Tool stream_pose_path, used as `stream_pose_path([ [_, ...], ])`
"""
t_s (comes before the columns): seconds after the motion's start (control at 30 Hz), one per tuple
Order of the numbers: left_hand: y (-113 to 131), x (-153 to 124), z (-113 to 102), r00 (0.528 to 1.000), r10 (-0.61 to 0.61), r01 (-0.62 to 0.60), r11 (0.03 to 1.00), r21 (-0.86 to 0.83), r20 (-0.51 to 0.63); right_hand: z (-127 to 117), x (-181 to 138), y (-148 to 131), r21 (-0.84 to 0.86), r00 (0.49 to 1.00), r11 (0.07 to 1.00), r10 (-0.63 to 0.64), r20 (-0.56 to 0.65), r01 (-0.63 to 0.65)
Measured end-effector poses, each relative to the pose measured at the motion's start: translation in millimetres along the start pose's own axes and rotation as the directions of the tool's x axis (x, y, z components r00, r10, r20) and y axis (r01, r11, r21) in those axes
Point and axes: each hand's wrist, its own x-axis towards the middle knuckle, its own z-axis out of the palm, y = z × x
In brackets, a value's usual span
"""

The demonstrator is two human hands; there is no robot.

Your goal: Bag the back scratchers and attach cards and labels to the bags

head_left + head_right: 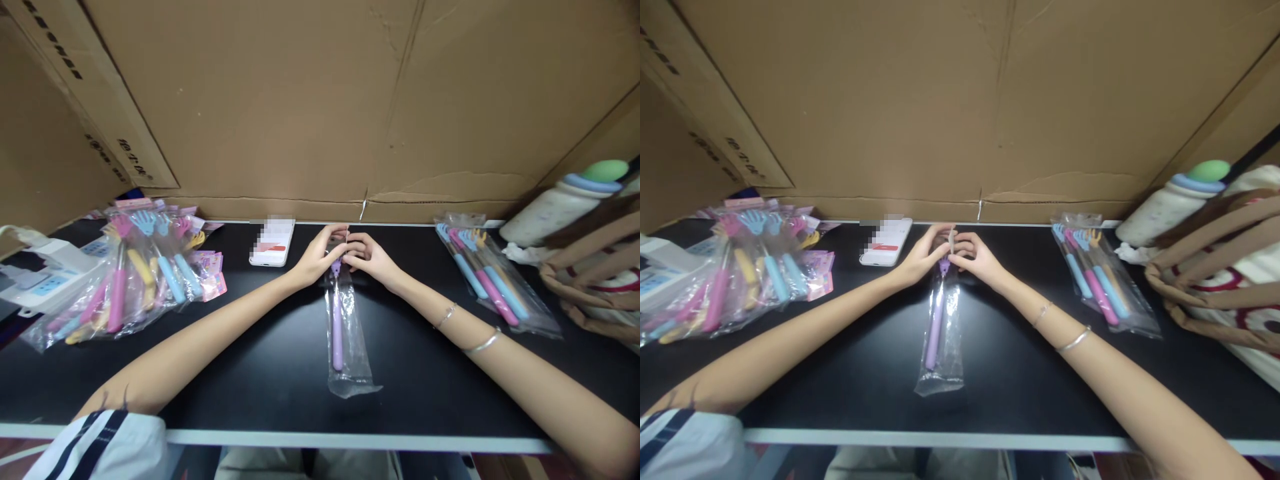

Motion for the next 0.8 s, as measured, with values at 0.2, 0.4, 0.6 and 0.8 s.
stream_pose_path([
  [0.2,2,2,-5,0.999,0.036,-0.039,0.997,0.071,0.039,0,0,2,-0.091,0.997,0.993,-0.073,-0.037,0.069],
  [0.4,-13,2,-16,0.996,-0.022,-0.009,0.935,0.356,0.085,-16,3,6,-0.247,0.964,0.963,-0.164,-0.208,0.111],
  [0.6,-26,-1,-20,0.966,-0.248,0.174,0.835,0.522,0.075,-23,6,10,-0.24,0.96,0.97,-0.097,-0.261,0.032],
  [0.8,-18,-2,-18,0.951,-0.265,0.141,0.833,0.536,0.162,-23,7,9,-0.183,0.97,0.983,-0.053,-0.238,0.009],
])
